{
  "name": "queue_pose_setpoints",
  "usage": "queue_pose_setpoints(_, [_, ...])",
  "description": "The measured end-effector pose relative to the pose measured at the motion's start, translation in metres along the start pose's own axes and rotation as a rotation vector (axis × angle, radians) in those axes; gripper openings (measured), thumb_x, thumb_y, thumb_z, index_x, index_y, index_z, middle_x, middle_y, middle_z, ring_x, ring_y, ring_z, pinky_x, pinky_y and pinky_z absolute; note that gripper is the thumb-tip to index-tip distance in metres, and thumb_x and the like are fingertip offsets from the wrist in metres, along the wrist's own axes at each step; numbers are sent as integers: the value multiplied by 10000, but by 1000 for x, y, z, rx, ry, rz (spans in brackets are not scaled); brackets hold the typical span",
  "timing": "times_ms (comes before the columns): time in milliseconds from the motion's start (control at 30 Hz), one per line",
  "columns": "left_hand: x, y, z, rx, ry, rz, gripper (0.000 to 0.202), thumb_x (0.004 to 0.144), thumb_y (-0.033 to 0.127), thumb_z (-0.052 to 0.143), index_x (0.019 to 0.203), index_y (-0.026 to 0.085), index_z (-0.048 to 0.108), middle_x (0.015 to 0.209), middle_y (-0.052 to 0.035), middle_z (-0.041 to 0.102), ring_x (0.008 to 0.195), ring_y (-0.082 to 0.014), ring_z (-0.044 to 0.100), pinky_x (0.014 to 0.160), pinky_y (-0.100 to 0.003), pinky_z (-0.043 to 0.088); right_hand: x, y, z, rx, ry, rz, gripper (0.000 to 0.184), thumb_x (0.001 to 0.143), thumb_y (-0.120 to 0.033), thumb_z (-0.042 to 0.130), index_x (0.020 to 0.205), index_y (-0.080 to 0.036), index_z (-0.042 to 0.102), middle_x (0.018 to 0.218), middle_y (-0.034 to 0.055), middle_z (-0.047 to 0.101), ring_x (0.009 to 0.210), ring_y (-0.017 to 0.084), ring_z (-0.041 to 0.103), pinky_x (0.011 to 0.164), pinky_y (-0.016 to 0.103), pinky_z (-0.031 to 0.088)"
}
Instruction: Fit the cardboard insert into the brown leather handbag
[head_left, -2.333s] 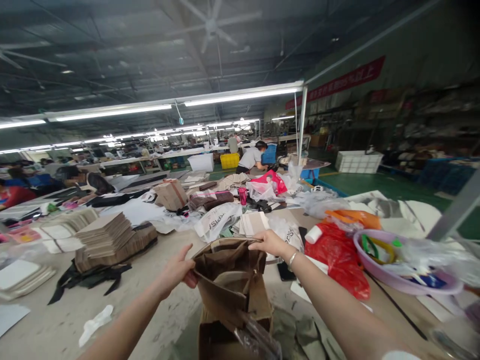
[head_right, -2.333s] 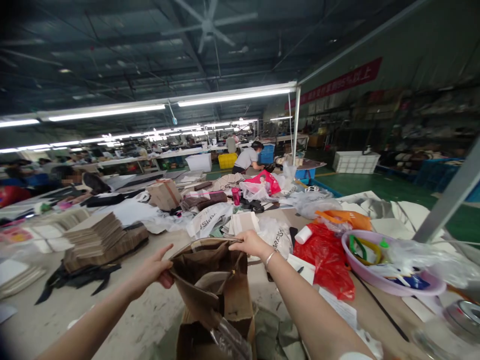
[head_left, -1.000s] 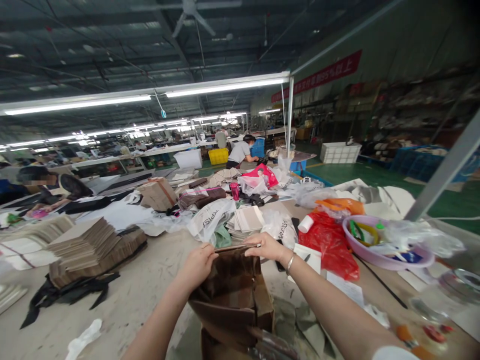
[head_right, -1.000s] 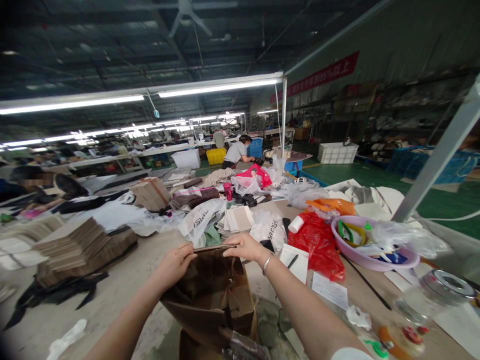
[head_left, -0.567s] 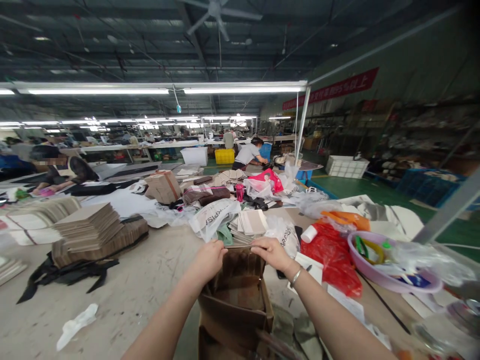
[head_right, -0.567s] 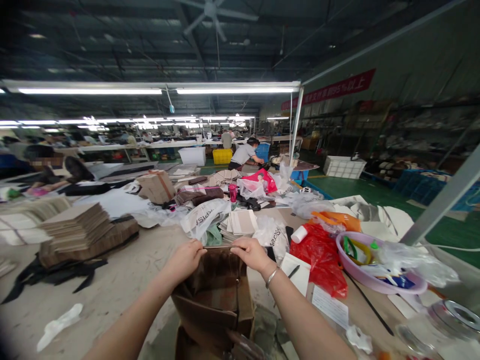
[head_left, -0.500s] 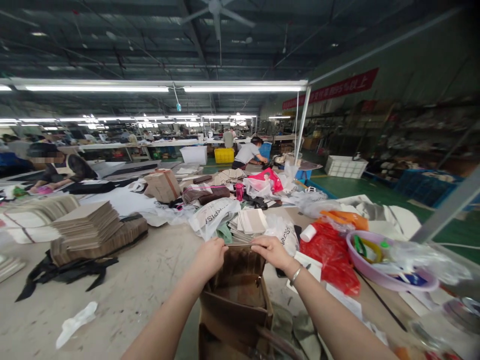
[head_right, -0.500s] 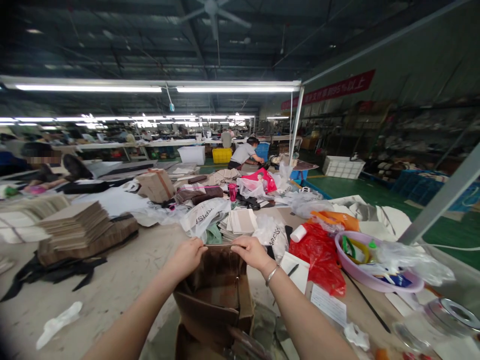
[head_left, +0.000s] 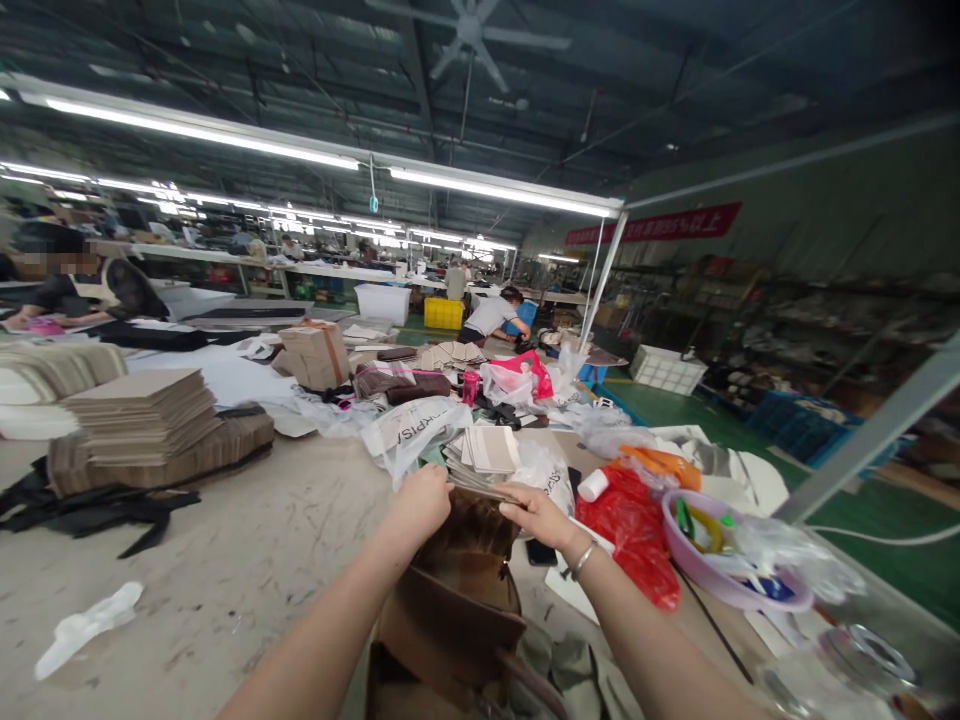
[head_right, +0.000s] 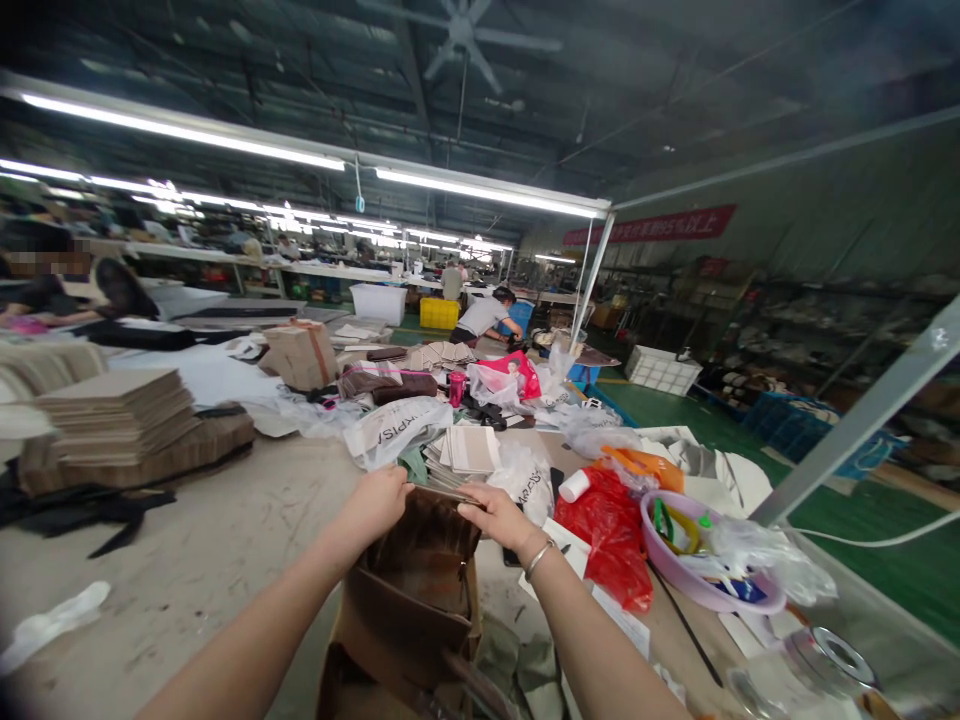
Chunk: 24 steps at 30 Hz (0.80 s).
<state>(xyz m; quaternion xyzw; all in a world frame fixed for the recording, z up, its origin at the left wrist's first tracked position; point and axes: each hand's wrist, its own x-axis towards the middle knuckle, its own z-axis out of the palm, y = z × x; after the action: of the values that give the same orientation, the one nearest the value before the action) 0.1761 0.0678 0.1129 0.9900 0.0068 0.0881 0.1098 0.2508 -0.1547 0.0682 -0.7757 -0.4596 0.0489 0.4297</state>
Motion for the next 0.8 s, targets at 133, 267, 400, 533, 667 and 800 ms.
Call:
queue_pose_setpoints(133, [0, 0, 3, -13, 14, 5, 226, 862, 212, 418, 871, 106, 618, 885, -149, 637, 876, -254, 616, 755, -330, 443, 2, -1, -2, 124, -49, 99, 448, 833, -438, 555, 1215, -204, 576, 1230, 83, 576, 1140, 242, 508, 1017, 401, 342])
queue_pose_setpoints(267, [-3, 1, 5, -22, 13, 1, 231, 865, 211, 408, 888, 109, 615, 889, -142, 632, 873, -243, 615, 747, -324, 443, 5, 0, 2, 317, -77, 199, 447, 793, -386, 568, 1209, -223, 584, 1278, 61, 547, 1209, 260, 447, 1064, 432, 260])
queue_pose_setpoints(400, [-4, 1, 2, -7, 12, -13, 214, 869, 216, 421, 871, 118, 612, 885, -126, 637, 880, -219, 614, 756, -294, 440, 6, 5, 0, 694, 111, 147, 501, 799, -531, 473, 1177, -231, 606, 1195, 79, 606, 1123, 277, 523, 1011, 479, 330])
queue_pose_setpoints(533, [-2, -1, 1, 9, 17, 5, 205, 867, 232, 443, 850, 125, 617, 869, -117, 648, 888, -215, 612, 767, -283, 440, 5, 4, -7, 665, 330, 211, 489, 814, -574, 479, 1118, -225, 637, 1111, 93, 640, 1005, 252, 584, 955, 470, 393])
queue_pose_setpoints(667, [0, -3, 2, 14, 12, -5, 204, 863, 234, 455, 852, 122, 625, 866, -121, 653, 871, -219, 617, 768, -290, 443, 8, -14, -1, 169, 308, 119, 379, 814, -450, 583, 1128, -242, 627, 1115, 72, 617, 979, 217, 576, 921, 400, 431])
queue_pose_setpoints(800, [0, -3, 4, 7, 31, 6, 206, 863, 230, 449, 851, 118, 622, 853, -119, 649, 861, -220, 618, 757, -294, 448, 17, -30, 12, -160, 280, -7, 337, 818, -397, 607, 1115, -240, 627, 1041, 61, 634, 937, 200, 584, 860, 342, 463])
